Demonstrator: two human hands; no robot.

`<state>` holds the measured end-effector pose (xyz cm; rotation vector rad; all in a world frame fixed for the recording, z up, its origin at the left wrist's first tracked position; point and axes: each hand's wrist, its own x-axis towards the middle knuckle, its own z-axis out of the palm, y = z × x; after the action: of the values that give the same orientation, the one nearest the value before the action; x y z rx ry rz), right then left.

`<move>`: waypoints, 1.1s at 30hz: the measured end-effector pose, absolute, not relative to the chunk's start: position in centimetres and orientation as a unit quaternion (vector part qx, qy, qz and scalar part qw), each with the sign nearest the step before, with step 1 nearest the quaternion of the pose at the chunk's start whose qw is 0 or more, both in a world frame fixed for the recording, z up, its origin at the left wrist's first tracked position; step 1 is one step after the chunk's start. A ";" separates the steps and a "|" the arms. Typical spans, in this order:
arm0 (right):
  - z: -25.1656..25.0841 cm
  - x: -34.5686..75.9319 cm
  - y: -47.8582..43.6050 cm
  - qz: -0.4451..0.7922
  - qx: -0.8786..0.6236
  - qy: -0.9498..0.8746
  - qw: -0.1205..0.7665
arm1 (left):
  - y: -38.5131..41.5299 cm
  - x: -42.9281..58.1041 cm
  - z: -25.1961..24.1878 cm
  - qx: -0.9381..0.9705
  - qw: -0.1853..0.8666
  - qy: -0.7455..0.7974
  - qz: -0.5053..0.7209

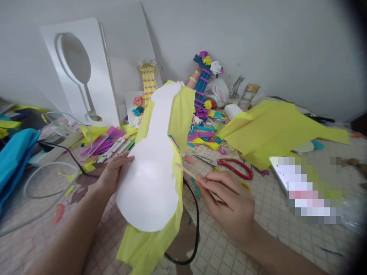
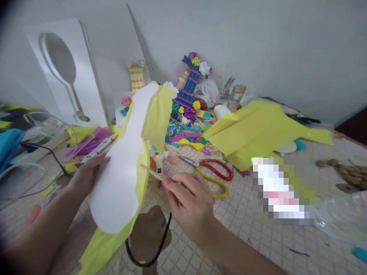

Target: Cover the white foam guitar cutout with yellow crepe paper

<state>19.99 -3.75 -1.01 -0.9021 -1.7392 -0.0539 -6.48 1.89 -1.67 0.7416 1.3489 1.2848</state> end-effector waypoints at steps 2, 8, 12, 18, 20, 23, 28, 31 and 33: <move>-1.4 20.6 -3.0 -0.013 -0.407 -0.733 0.544 | 1.7 -6.6 -1.3 0.322 0.537 0.565 0.537; -3.1 23.3 0.2 0.028 -0.552 -0.780 0.294 | 0.4 -6.8 0.0 0.397 0.581 0.537 0.465; -2.9 23.4 0.5 0.053 -0.534 -0.753 0.380 | -0.1 -6.6 0.3 0.408 0.569 0.538 0.469; -2.3 21.5 -1.6 0.286 -0.480 -0.722 0.408 | -0.2 -6.2 -0.2 0.425 0.556 0.545 0.463; -2.3 21.0 -2.1 0.320 -0.467 -0.717 0.407 | -0.2 -6.1 -0.4 0.427 0.546 0.550 0.466; -1.9 20.6 -2.5 0.317 -0.483 -0.731 0.362 | -0.3 -5.8 -0.4 0.430 0.546 0.555 0.457; -1.5 20.7 -2.2 0.336 -0.481 -0.733 0.345 | -0.3 -5.7 -0.2 0.418 0.561 0.544 0.463; -1.7 21.2 -1.7 0.412 -0.472 -0.677 0.385 | -0.2 -6.1 0.0 0.405 0.557 0.544 0.479; -1.9 21.6 -1.2 0.455 -0.462 -0.631 0.427 | -0.1 -6.5 0.1 0.399 0.544 0.545 0.497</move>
<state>21.65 -1.15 -1.92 -1.1547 -1.5761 1.1359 -6.52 -0.09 0.06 0.9459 1.2938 1.1804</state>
